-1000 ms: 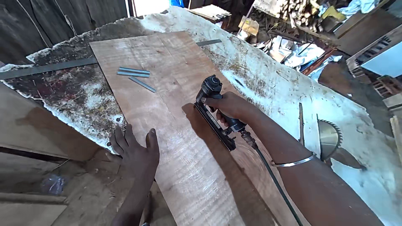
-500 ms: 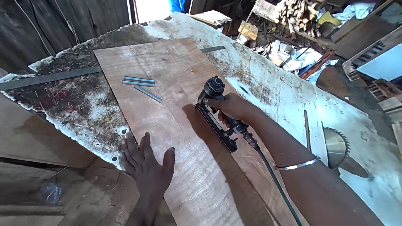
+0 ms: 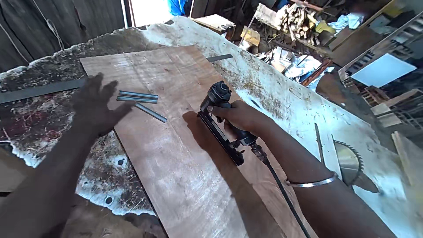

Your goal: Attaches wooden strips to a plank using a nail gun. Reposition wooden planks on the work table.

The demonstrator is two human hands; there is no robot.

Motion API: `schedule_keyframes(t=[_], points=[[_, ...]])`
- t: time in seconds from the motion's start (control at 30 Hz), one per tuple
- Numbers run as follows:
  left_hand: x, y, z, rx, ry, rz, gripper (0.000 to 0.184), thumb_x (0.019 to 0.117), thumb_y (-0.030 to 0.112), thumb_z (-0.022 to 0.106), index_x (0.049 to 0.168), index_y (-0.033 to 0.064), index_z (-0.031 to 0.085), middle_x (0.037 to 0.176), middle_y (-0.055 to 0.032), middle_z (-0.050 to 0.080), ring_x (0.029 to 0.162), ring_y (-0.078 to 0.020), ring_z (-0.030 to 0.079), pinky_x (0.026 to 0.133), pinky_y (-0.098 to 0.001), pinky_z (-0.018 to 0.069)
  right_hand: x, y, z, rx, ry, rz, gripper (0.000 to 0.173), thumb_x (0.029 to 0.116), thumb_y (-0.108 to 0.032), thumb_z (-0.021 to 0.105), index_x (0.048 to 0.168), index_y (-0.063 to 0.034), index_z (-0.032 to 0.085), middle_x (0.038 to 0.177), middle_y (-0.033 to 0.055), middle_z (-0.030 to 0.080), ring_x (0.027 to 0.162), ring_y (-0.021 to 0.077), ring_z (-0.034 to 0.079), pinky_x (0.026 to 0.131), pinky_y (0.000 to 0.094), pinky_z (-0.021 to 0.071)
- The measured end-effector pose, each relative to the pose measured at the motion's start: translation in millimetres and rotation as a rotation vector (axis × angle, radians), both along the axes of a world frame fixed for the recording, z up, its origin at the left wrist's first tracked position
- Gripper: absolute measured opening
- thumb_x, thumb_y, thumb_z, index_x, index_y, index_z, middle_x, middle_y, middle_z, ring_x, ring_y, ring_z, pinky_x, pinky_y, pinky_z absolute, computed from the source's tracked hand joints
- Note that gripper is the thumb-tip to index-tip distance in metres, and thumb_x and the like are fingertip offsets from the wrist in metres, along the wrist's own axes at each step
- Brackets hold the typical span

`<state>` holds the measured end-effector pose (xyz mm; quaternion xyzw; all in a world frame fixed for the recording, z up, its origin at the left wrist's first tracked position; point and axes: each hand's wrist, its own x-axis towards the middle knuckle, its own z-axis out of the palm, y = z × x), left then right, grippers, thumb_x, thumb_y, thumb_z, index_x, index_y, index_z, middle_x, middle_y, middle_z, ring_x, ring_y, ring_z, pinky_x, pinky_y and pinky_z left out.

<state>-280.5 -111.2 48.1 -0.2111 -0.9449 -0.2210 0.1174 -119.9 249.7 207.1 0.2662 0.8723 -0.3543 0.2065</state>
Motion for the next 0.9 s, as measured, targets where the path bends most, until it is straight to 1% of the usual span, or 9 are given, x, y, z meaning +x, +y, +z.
schedule_keyframes(t=[0.03, 0.1, 0.2, 0.3, 0.43, 0.6, 0.7, 0.8, 0.9], points=[[-8.3, -8.9, -5.0, 0.021, 0.012, 0.048, 0.093, 0.088, 0.086, 0.035, 0.153, 0.0194, 0.046, 0.165, -0.0204, 0.03, 0.152, -0.0475, 0.025, 0.116, -0.074, 0.0224, -3.4, -1.0, 0.3, 0.001, 0.003, 0.002, 0.061, 0.0984, -0.065, 0.053, 0.097, -0.0053, 0.065, 0.061, 0.0075, 0.062, 0.045, 0.0174, 0.061, 0.045, 0.0352, 0.0561], [-14.4, -15.2, -10.1, 0.049, -0.037, 0.138, 0.09, 0.0908, 0.083, 0.032, 0.151, 0.0175, 0.048, 0.162, -0.0194, 0.034, 0.151, -0.0445, 0.027, 0.117, -0.0727, 0.0184, -10.0, -3.2, -1.1, 0.009, 0.003, 0.002, 0.061, 0.0981, -0.065, 0.054, 0.095, -0.005, 0.065, 0.061, 0.008, 0.063, 0.045, 0.018, 0.061, 0.045, 0.0359, 0.0563], [-15.9, -14.9, -11.1, 0.07, -0.077, 0.16, 0.088, 0.0919, 0.083, 0.031, 0.15, 0.0191, 0.05, 0.161, -0.0134, 0.04, 0.151, -0.0383, 0.031, 0.118, -0.071, 0.018, -18.4, -6.8, 0.3, 0.015, -0.002, -0.003, 0.062, 0.0982, -0.066, 0.053, 0.095, -0.0051, 0.066, 0.061, 0.0082, 0.063, 0.046, 0.0187, 0.062, 0.045, 0.0372, 0.0565], [-17.1, -14.3, -11.9, 0.069, -0.089, 0.177, 0.09, 0.0902, 0.085, 0.03, 0.149, 0.0203, 0.05, 0.162, -0.0112, 0.039, 0.15, -0.0355, 0.033, 0.117, -0.0693, 0.0205, -28.0, -10.3, 1.8, 0.011, -0.002, -0.011, 0.061, 0.0984, -0.064, 0.054, 0.096, -0.0041, 0.064, 0.062, 0.0087, 0.063, 0.047, 0.0189, 0.063, 0.046, 0.0367, 0.0572], [-18.1, -13.4, -15.7, 0.048, -0.085, 0.179, 0.094, 0.088, 0.087, 0.03, 0.15, 0.0197, 0.048, 0.162, -0.0124, 0.038, 0.147, -0.0373, 0.037, 0.116, -0.0699, 0.0238, -38.7, -14.6, 1.1, 0.033, 0.004, -0.022, 0.062, 0.0972, -0.066, 0.055, 0.095, -0.0047, 0.064, 0.062, 0.009, 0.063, 0.046, 0.019, 0.062, 0.045, 0.0372, 0.0564], [-18.4, -12.3, -17.0, 0.034, -0.081, 0.203, 0.096, 0.0856, 0.09, 0.03, 0.15, 0.0204, 0.048, 0.163, -0.0112, 0.037, 0.147, -0.0364, 0.038, 0.116, -0.0676, 0.0245, -52.9, -18.5, 0.9, 0.041, 0.007, -0.022, 0.062, 0.0977, -0.066, 0.054, 0.094, -0.0044, 0.064, 0.062, 0.0085, 0.064, 0.047, 0.019, 0.062, 0.046, 0.0377, 0.057], [-17.5, -10.7, -14.2, 0.036, -0.103, 0.191, 0.097, 0.0852, 0.089, 0.032, 0.149, 0.0177, 0.048, 0.164, -0.0134, 0.033, 0.151, -0.0362, 0.031, 0.118, -0.0673, 0.0205, -60.9, -19.2, 0.8, 0.04, 0.014, -0.006, 0.062, 0.0977, -0.065, 0.055, 0.094, -0.0041, 0.064, 0.062, 0.0089, 0.064, 0.047, 0.0192, 0.063, 0.046, 0.0378, 0.057], [-17.4, -10.0, -11.3, 0.028, -0.119, 0.217, 0.101, 0.0821, 0.092, 0.03, 0.15, 0.0189, 0.047, 0.165, -0.015, 0.031, 0.151, -0.0364, 0.031, 0.119, -0.067, 0.0205, -69.8, -19.3, -0.3, 0.031, 0.025, 0.0, 0.061, 0.0983, -0.064, 0.055, 0.093, -0.0042, 0.064, 0.061, 0.0088, 0.063, 0.045, 0.0192, 0.062, 0.045, 0.0377, 0.0561], [-24.8, -11.3, -13.1, 0.043, -0.138, 0.262, 0.104, 0.081, 0.094, 0.03, 0.154, 0.0211, 0.042, 0.165, -0.0167, 0.031, 0.155, -0.038, 0.022, 0.12, -0.0695, 0.015, -79.5, -21.1, -0.5, 0.032, 0.018, -0.003, 0.062, 0.098, -0.065, 0.054, 0.094, -0.0045, 0.065, 0.061, 0.0089, 0.064, 0.046, 0.0192, 0.062, 0.045, 0.0375, 0.0565]])
